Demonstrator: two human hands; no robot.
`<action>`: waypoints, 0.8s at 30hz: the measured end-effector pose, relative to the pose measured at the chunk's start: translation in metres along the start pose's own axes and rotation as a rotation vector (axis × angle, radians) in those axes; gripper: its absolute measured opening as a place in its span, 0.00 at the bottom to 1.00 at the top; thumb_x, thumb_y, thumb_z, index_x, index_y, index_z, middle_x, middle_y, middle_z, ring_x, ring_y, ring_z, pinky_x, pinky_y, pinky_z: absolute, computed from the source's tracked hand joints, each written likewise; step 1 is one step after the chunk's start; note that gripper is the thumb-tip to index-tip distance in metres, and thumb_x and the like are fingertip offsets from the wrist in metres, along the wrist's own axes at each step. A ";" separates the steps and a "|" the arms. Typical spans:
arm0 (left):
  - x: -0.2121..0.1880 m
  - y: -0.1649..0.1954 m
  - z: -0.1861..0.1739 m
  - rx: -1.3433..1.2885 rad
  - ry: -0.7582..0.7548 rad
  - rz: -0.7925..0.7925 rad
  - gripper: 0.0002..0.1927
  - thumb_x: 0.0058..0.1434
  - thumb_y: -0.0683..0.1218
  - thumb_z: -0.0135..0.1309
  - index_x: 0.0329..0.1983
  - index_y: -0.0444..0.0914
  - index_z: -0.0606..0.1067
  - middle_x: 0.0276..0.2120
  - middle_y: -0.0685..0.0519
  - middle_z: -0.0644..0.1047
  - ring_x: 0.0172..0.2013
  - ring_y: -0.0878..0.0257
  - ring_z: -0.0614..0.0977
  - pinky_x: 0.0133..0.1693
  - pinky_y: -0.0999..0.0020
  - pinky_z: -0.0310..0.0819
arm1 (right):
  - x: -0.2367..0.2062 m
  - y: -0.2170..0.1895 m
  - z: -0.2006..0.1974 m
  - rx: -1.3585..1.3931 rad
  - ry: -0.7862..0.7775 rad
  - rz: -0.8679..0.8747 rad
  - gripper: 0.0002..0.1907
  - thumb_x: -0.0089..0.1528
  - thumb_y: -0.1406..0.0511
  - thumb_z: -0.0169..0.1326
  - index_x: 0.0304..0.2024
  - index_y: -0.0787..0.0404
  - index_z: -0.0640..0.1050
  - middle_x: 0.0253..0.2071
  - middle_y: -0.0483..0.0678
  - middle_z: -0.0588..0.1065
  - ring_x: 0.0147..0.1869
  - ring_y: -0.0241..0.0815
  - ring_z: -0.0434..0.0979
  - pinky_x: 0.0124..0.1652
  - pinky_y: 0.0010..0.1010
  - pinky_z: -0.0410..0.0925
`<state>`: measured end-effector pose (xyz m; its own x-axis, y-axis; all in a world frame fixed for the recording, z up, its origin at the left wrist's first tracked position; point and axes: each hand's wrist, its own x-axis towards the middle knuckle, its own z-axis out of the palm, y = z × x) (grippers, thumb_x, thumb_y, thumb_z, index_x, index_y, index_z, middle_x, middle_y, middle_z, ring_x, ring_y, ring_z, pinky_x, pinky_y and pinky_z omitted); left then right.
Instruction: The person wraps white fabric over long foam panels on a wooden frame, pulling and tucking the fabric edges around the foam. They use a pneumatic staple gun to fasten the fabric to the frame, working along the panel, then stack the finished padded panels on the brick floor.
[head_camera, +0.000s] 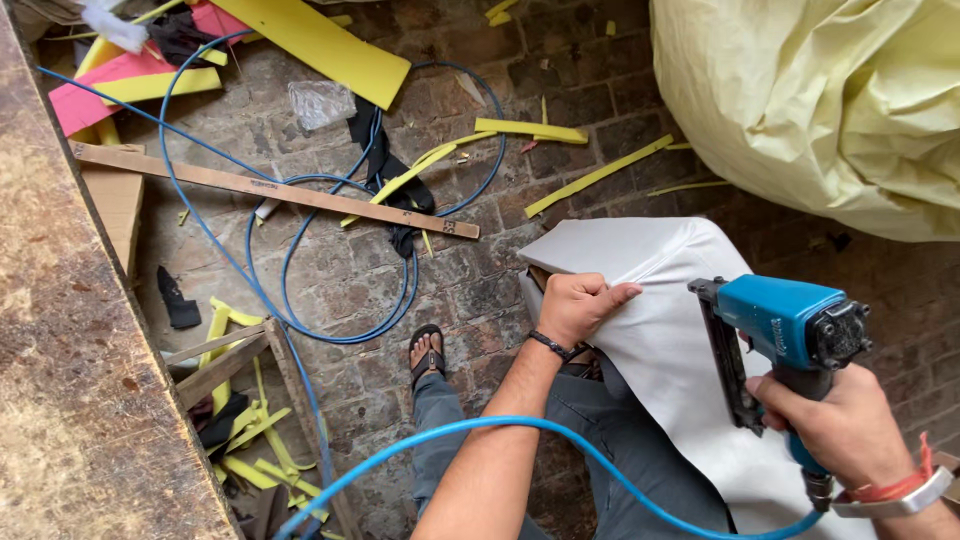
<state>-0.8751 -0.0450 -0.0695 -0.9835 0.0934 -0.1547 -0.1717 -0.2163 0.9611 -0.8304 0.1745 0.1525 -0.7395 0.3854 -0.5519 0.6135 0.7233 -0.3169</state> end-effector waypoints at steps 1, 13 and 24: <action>-0.001 -0.002 -0.001 0.012 -0.007 0.005 0.31 0.60 0.58 0.67 0.13 0.36 0.66 0.14 0.62 0.57 0.20 0.75 0.58 0.20 0.73 0.52 | 0.001 -0.004 0.007 0.017 -0.014 0.033 0.08 0.55 0.68 0.64 0.26 0.67 0.79 0.18 0.53 0.75 0.21 0.43 0.73 0.26 0.37 0.66; 0.002 0.000 -0.006 0.002 -0.038 -0.050 0.31 0.61 0.57 0.66 0.14 0.36 0.65 0.14 0.63 0.60 0.20 0.75 0.59 0.20 0.73 0.53 | 0.012 -0.056 0.020 0.018 -0.116 -0.036 0.13 0.54 0.68 0.61 0.42 0.57 0.83 0.18 0.50 0.76 0.20 0.40 0.73 0.25 0.36 0.68; -0.001 -0.005 -0.003 -0.065 0.042 -0.021 0.28 0.73 0.57 0.49 0.22 0.33 0.72 0.15 0.60 0.66 0.22 0.73 0.67 0.25 0.70 0.64 | 0.006 -0.057 0.024 0.004 -0.150 -0.053 0.17 0.52 0.68 0.63 0.44 0.58 0.84 0.20 0.51 0.77 0.21 0.42 0.73 0.26 0.38 0.70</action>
<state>-0.8737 -0.0470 -0.0749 -0.9809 0.0585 -0.1857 -0.1946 -0.2779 0.9407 -0.8634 0.1219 0.1493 -0.7210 0.2569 -0.6436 0.5762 0.7381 -0.3510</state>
